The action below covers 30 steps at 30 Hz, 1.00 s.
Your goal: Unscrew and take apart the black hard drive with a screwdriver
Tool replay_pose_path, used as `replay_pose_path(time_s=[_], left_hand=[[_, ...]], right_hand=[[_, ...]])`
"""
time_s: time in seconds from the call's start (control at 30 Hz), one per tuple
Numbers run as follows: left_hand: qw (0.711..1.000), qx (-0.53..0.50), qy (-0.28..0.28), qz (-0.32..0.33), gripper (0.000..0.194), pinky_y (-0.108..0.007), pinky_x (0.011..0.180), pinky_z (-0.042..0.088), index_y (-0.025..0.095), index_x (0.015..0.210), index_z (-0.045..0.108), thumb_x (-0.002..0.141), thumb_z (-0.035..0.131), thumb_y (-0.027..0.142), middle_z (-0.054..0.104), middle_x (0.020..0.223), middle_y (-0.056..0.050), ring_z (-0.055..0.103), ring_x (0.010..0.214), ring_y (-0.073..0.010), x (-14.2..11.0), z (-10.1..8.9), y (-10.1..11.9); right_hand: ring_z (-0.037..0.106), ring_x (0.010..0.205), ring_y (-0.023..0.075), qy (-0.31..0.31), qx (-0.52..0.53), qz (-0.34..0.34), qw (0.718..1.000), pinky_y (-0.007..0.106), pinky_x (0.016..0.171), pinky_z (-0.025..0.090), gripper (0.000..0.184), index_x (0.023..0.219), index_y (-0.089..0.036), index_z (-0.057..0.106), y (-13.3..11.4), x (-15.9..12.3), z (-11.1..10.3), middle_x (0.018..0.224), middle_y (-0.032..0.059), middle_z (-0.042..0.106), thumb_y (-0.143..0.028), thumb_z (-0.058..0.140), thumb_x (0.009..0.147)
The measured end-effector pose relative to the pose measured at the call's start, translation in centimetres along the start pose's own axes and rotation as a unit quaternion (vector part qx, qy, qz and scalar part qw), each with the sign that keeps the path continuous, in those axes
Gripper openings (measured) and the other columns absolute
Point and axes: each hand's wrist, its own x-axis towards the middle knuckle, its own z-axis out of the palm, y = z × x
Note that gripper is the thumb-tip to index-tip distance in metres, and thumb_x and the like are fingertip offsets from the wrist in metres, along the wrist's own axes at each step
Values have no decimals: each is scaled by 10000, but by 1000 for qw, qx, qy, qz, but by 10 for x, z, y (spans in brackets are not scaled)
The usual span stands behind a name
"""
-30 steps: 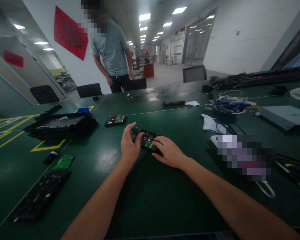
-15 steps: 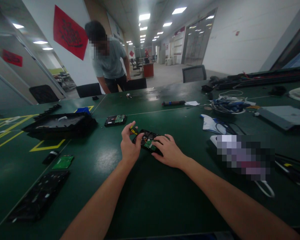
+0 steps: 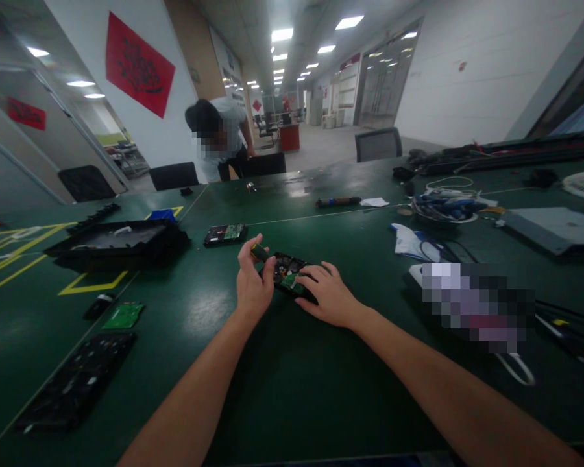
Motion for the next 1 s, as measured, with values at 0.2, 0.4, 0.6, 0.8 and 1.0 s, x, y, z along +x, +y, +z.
replay_pose_path(time_s=[0.2,0.4,0.6,0.8,1.0], left_hand=[[997,74,28,2,514,-383,906,611,254,1487,494,992,611,183,574,1318,-123,653,1127,-230,2,-4,-1],[998,67,5,-9,573,-382,937,602,242,1557,383,1019,577,199,594,1454,-161,675,1188,-243,1,-2,-3],[999,15,19,-41,603,-359,837,624,266,1454,380,962,722,335,613,1446,-148,715,1153,-240,0,-2,1],[999,43,34,4,468,-335,798,625,247,1393,488,973,696,262,630,1325,-116,700,1053,-207,2,-4,5],[997,67,30,24,486,-304,797,627,246,1491,492,1018,596,215,615,1342,-127,662,1148,-218,2,-4,3]], right_hand=[[560,1354,342,10,2,-6,1000,672,1223,275,398,1319,-200,653,2,-1,3,1425,167,621,-379,673,964],[557,1363,347,3,4,-2,1000,676,1229,267,396,1313,-183,657,1,0,1,1428,176,622,-385,665,973],[558,1359,349,9,1,-5,1000,673,1225,275,404,1313,-193,660,2,-1,3,1425,173,623,-382,681,957],[554,1365,352,10,0,-6,1000,672,1227,280,400,1311,-182,660,2,-1,3,1430,180,619,-380,674,964],[546,1386,345,17,4,-11,1000,663,1230,281,402,1319,-195,658,2,-1,5,1436,177,616,-365,687,956]])
